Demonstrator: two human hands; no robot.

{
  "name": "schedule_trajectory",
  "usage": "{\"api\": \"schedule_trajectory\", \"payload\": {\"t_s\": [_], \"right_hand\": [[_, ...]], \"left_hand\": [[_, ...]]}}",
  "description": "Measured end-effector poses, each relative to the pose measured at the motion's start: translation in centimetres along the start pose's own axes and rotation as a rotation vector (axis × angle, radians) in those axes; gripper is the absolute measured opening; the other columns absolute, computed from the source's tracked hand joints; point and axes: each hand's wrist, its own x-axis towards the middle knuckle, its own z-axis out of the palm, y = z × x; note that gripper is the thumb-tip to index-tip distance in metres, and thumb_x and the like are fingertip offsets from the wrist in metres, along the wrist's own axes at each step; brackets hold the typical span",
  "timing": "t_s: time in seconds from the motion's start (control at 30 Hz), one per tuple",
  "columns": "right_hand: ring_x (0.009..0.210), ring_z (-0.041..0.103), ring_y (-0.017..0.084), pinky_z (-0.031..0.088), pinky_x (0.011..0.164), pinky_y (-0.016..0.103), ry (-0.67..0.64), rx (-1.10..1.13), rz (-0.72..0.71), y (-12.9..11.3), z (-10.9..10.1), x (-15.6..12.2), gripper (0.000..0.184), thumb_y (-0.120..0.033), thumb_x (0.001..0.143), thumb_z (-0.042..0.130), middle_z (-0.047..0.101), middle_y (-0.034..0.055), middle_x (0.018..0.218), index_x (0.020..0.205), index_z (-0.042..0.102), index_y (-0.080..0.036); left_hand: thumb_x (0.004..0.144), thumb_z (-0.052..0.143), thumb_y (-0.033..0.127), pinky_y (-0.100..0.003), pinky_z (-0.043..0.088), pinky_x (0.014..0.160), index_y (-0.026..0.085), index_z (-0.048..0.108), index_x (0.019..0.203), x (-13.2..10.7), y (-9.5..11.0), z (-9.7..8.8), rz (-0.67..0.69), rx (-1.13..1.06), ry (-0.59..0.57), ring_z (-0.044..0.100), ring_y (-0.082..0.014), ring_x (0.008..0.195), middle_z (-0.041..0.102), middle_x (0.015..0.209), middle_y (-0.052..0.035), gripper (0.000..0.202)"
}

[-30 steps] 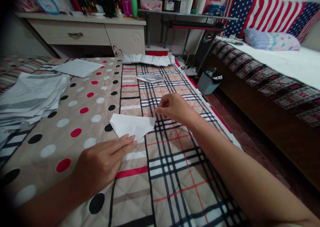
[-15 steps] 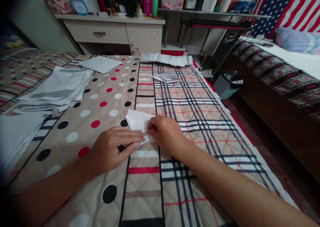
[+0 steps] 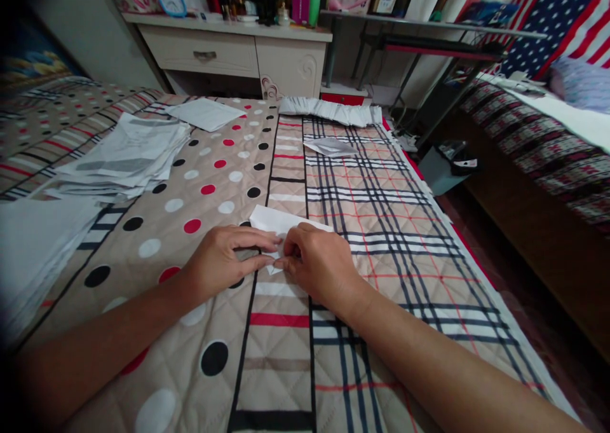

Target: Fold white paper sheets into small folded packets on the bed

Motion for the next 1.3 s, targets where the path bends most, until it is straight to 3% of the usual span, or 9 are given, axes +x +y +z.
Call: {"api": "schedule_trajectory", "payload": {"t_s": [0.2,0.5,0.67,0.77,0.9,0.97,1.1,1.2,1.3], "right_hand": [[0.065,0.054,0.013,0.028,0.056,0.025,-0.002,-0.029,-0.004,-0.1,0.0,0.1,0.024,-0.039,0.075,0.076,0.066,-0.0010,0.079,0.078,0.063,-0.021],[0.064,0.056,0.014,0.027,0.054,0.026,0.031,-0.123,-0.055,-0.7,0.9,-0.4,0.032,-0.051,0.075,0.074,0.065,-0.0017,0.079,0.076,0.062,-0.022],[0.067,0.060,0.017,0.036,0.056,0.028,0.043,-0.142,-0.055,-1.0,1.6,-0.9,0.039,-0.049,0.076,0.074,0.066,0.0018,0.083,0.095,0.061,-0.018],[0.072,0.061,0.020,0.044,0.060,0.030,0.067,-0.220,-0.119,-0.9,2.1,-1.8,0.033,-0.039,0.083,0.069,0.064,0.0069,0.091,0.103,0.061,-0.013],[0.081,0.058,0.023,0.049,0.069,0.035,0.114,-0.319,-0.317,-0.8,2.5,-3.2,0.024,-0.019,0.092,0.055,0.061,0.0094,0.093,0.114,0.061,-0.011],[0.080,0.056,0.022,0.049,0.069,0.035,0.123,-0.268,-0.334,-0.7,2.5,-3.6,0.024,-0.019,0.094,0.050,0.059,0.0090,0.092,0.114,0.061,-0.011],[0.086,0.055,0.018,0.048,0.075,0.031,0.200,0.005,-0.267,-0.1,2.3,-3.4,0.016,-0.020,0.093,0.052,0.055,0.0075,0.099,0.093,0.068,-0.018],[0.099,0.054,0.020,0.046,0.085,0.033,0.333,0.139,-0.181,0.5,2.2,-2.6,0.008,-0.019,0.088,0.059,0.052,0.0092,0.113,0.082,0.065,-0.018],[0.096,0.055,0.021,0.045,0.085,0.035,0.399,0.118,-0.070,0.9,2.2,-1.4,0.007,-0.013,0.083,0.060,0.059,0.0086,0.103,0.090,0.061,-0.017]], "left_hand": [[0.069,0.081,0.027,-0.041,0.052,0.096,0.021,0.074,0.096,0.1,-0.2,-0.5,-0.015,0.125,0.009,0.068,-0.0239,0.105,0.072,0.113,-0.0051,0.029],[0.075,0.075,0.021,-0.034,0.048,0.103,0.024,0.074,0.105,0.6,0.4,-0.8,-0.129,0.082,-0.087,0.065,-0.0204,0.112,0.070,0.117,-0.0016,0.030],[0.078,0.073,0.028,-0.044,0.045,0.101,0.025,0.069,0.115,0.2,0.5,-0.7,-0.061,0.239,-0.120,0.062,-0.0244,0.117,0.065,0.125,-0.0028,0.037],[0.083,0.068,0.036,-0.049,0.041,0.102,0.026,0.061,0.125,-0.1,0.4,-0.9,-0.014,0.334,-0.180,0.055,-0.0257,0.125,0.058,0.136,-0.0022,0.044],[0.089,0.058,0.043,-0.058,0.028,0.110,0.029,0.056,0.131,-0.3,0.3,-1.2,0.050,0.401,-0.226,0.042,-0.0277,0.137,0.047,0.146,-0.0002,0.044],[0.089,0.058,0.043,-0.059,0.025,0.111,0.032,0.058,0.128,-0.3,0.0,-1.3,0.071,0.392,-0.236,0.040,-0.0281,0.138,0.047,0.146,0.0012,0.040],[0.091,0.057,0.034,-0.056,0.027,0.110,0.037,0.070,0.109,-0.2,-0.6,-1.1,0.058,0.318,-0.169,0.047,-0.0250,0.133,0.057,0.137,0.0044,0.022],[0.087,0.063,0.031,-0.048,0.036,0.105,0.034,0.075,0.093,0.4,-0.9,-1.0,0.045,0.260,-0.096,0.056,-0.0234,0.123,0.067,0.124,0.0043,0.013],[0.080,0.072,0.026,-0.040,0.044,0.096,0.027,0.075,0.084,1.3,-0.7,-1.0,0.031,0.237,-0.046,0.062,-0.0219,0.107,0.072,0.112,0.0013,0.006]]}}
